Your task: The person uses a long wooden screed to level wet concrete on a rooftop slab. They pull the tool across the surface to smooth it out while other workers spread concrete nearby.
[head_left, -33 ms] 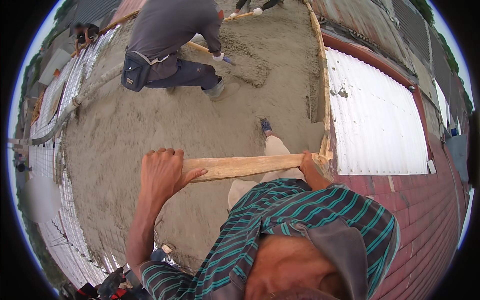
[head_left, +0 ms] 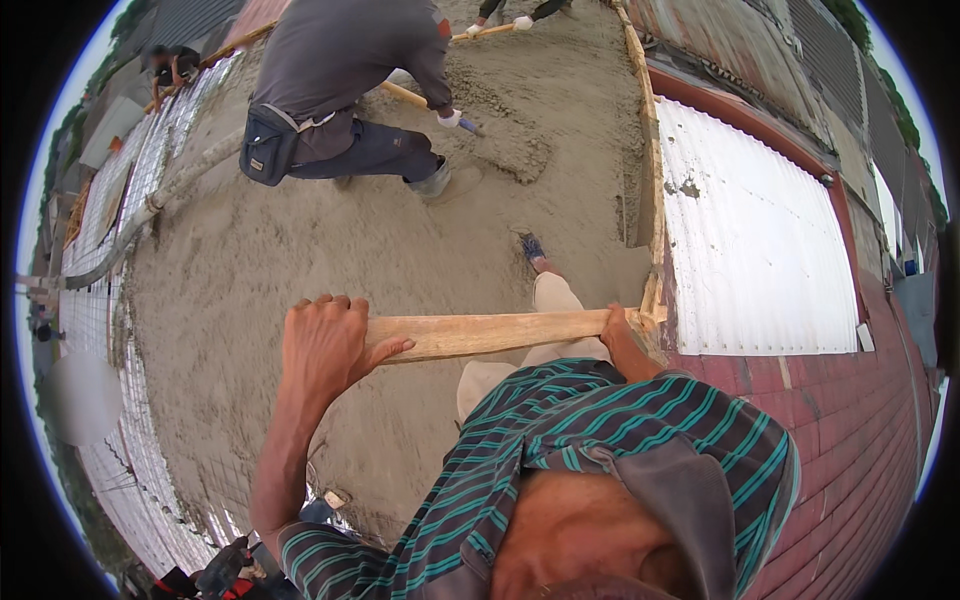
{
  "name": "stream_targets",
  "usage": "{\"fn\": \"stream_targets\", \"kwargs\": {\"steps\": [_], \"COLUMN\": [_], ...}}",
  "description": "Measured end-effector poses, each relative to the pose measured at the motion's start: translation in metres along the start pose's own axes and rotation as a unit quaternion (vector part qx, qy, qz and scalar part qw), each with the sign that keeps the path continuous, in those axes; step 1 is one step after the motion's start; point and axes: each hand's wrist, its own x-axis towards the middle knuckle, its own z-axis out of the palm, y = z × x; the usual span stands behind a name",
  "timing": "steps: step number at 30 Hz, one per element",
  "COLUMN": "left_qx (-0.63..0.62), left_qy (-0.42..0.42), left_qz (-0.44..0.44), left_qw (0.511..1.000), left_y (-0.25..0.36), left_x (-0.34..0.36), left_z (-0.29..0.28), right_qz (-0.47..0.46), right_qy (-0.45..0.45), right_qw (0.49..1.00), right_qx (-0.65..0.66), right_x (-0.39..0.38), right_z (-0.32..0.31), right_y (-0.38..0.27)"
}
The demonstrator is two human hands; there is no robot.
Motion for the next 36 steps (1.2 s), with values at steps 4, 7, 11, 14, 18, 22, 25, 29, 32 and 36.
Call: {"fn": "stream_targets", "kwargs": {"steps": [4, 7, 11, 14, 18, 22, 25, 29, 32, 36], "left_qx": [-0.014, -0.090, -0.149, -0.252, -0.348, -0.407, -0.445, -0.480, -0.512, -0.576], "left_qy": [-0.057, -0.159, -0.343, -0.461, -0.443, -0.373, -0.292, -0.223, -0.153, -0.072], "left_qz": [-0.024, -0.083, -0.098, -0.044, -0.105, -0.205, -0.273, -0.347, -0.340, -0.321], "left_qw": [0.998, 0.980, 0.922, 0.850, 0.819, 0.808, 0.801, 0.774, 0.774, 0.748], "left_y": [-0.018, -0.029, -0.038, -0.027, 0.023, 0.096, 0.133, 0.138, 0.121, 0.124], "left_x": [0.074, 0.102, 0.124, 0.138, 0.163, 0.221, 0.309, 0.504, 0.676, 0.765], "left_z": [0.023, 0.044, 0.094, 0.143, 0.198, 0.263, 0.334, 0.405, 0.436, 0.454], "right_qz": [-0.007, 0.011, -0.105, -0.186, -0.238, -0.266, -0.300, -0.372, -0.446, -0.501], "right_qy": [0.006, 0.015, 0.038, 0.025, -0.064, -0.155, -0.205, -0.274, -0.254, -0.245], "right_qw": [0.999, 0.996, 0.982, 0.962, 0.937, 0.904, 0.870, 0.818, 0.707, 0.631], "right_qx": [-0.040, -0.082, -0.155, -0.200, -0.248, -0.296, -0.333, -0.343, -0.487, -0.540], "right_x": [0.017, 0.024, 0.027, 0.042, 0.088, 0.124, 0.139, 0.160, 0.171, 0.175], "right_z": [0.062, 0.113, 0.184, 0.227, 0.334, 0.497, 0.652, 0.823, 0.868, 0.855], "right_y": [-0.024, -0.053, -0.091, -0.126, -0.160, -0.195, -0.228, -0.246, -0.208, -0.176]}}
